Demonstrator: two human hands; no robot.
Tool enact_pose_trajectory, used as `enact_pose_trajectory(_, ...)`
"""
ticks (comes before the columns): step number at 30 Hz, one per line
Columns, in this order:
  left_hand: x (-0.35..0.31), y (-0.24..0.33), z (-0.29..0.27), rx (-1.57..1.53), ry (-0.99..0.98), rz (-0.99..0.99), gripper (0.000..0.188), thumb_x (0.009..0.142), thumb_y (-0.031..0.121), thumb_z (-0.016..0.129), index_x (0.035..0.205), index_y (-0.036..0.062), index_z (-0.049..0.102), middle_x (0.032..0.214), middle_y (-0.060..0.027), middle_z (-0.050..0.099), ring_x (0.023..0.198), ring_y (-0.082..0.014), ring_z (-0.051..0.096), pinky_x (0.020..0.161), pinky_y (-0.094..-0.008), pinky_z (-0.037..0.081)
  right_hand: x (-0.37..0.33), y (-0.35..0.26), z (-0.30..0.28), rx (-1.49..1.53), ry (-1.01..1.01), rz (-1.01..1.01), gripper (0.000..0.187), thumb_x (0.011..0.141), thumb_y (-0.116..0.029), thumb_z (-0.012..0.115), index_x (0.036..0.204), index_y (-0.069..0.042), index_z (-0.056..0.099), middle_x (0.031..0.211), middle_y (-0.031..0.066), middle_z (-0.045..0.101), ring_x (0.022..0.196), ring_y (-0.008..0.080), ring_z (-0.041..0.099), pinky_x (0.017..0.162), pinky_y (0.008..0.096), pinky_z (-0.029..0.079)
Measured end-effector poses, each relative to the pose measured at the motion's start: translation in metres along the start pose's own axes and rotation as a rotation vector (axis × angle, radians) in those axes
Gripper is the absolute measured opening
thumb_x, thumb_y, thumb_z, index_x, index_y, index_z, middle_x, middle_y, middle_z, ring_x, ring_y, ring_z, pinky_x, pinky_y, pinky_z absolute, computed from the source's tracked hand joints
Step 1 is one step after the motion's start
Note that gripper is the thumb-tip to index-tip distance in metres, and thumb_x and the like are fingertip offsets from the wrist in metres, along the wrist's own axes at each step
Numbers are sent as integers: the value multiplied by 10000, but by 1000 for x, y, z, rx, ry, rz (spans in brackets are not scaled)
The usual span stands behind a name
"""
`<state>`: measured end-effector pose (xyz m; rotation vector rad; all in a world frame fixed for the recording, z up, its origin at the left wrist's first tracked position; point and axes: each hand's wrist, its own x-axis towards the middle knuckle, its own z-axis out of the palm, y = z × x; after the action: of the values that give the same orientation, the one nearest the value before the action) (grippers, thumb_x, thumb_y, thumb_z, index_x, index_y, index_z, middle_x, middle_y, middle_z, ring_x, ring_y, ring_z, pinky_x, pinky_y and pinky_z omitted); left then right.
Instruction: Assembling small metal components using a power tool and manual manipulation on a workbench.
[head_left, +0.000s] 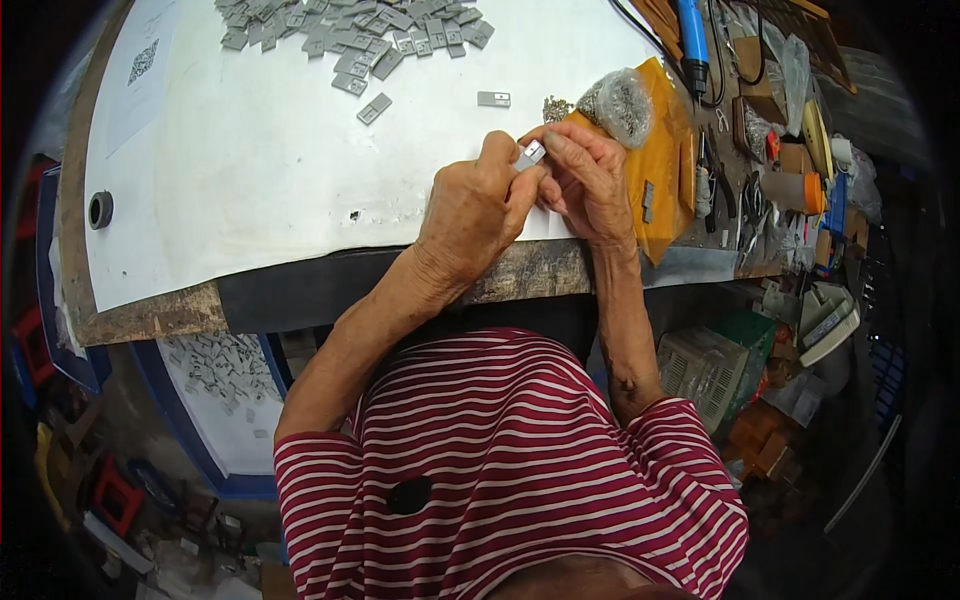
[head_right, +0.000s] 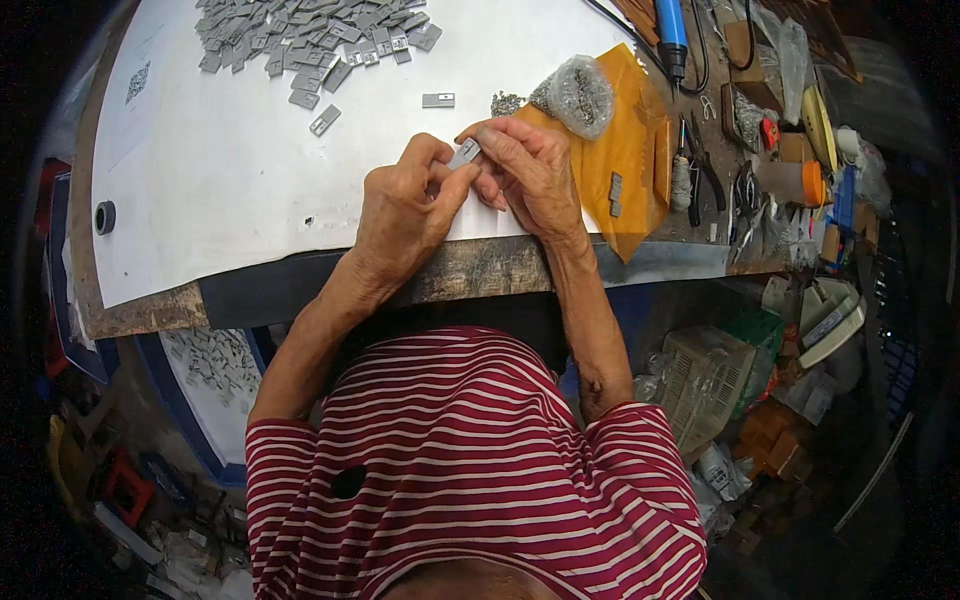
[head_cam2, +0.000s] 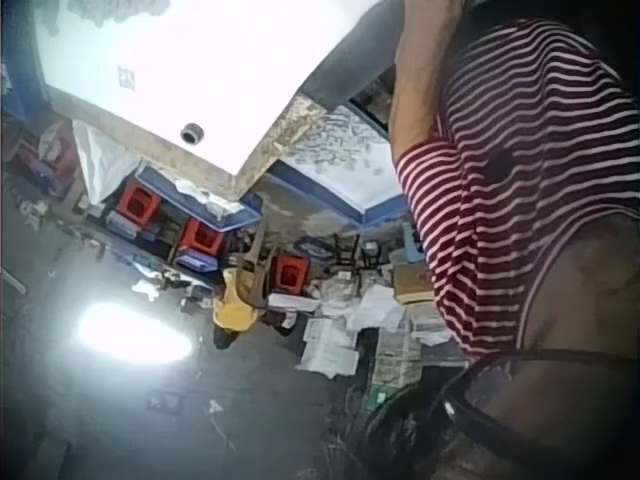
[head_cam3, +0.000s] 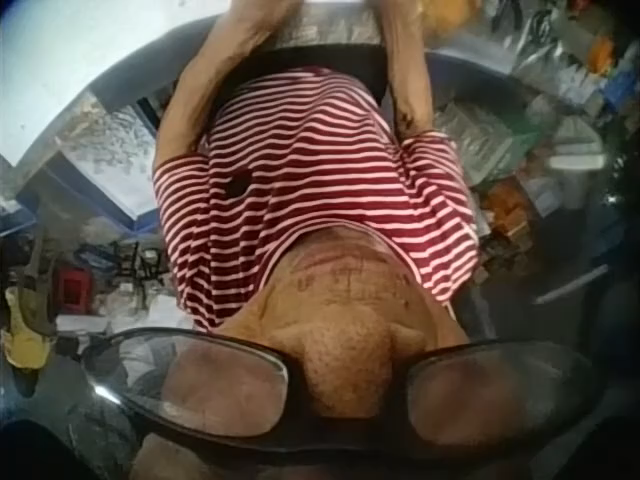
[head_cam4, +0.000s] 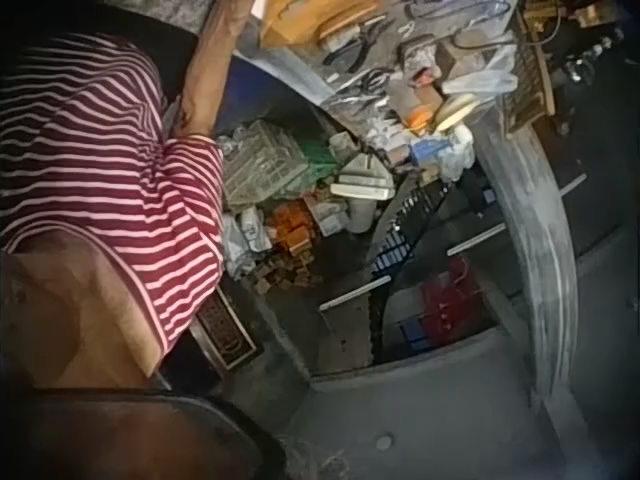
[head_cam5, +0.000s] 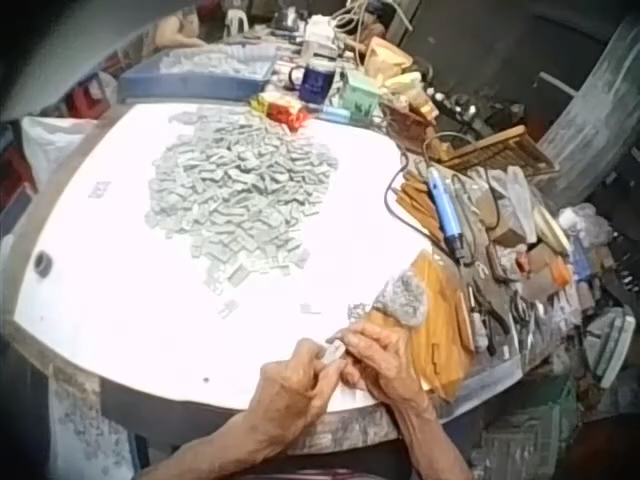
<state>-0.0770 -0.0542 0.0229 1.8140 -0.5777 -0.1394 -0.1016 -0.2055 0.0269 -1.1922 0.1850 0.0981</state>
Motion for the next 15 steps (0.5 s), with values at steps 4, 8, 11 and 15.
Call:
enact_pose_trajectory(4, 1, 0, -1, -62, 13, -50, 148, 818, 54, 612, 886, -20, 504, 612, -114, 606, 525, -126, 581, 457, -235, 426, 0, 1, -1, 10, -12, -29, 205, 896, -103, 520, 968, 80, 580, 582, 53, 540, 448, 69, 468, 408, 171, 371)
enact_pose_trajectory(8, 6, 7, -9, -175, -6, -176, 124, 820, 47, 603, 903, -20, 542, 650, -64, 612, 549, -58, 542, 481, -198, 418, 1, 4, -3, 28, -30, -54, 199, 895, -81, 516, 995, 84, 563, 636, 60, 553, 504, 79, 496, 438, 183, 412)
enact_pose_trajectory(11, 7, 5, -7, -267, 36, -200, 102, 811, 38, 598, 867, -27, 542, 613, -77, 599, 526, -79, 547, 459, -209, 416, 1, 4, -5, 52, -65, -48, 204, 898, -89, 513, 1001, 82, 558, 672, 72, 570, 540, 89, 526, 461, 192, 447)
enact_pose_trajectory(15, 8, 6, -5, -217, 96, -118, 65, 813, 24, 575, 842, -15, 532, 569, -116, 584, 478, -132, 572, 427, -249, 420, 0, 4, -7, 111, -52, 11, 206, 899, -90, 511, 1001, 83, 556, 696, 85, 590, 565, 105, 555, 485, 205, 476)
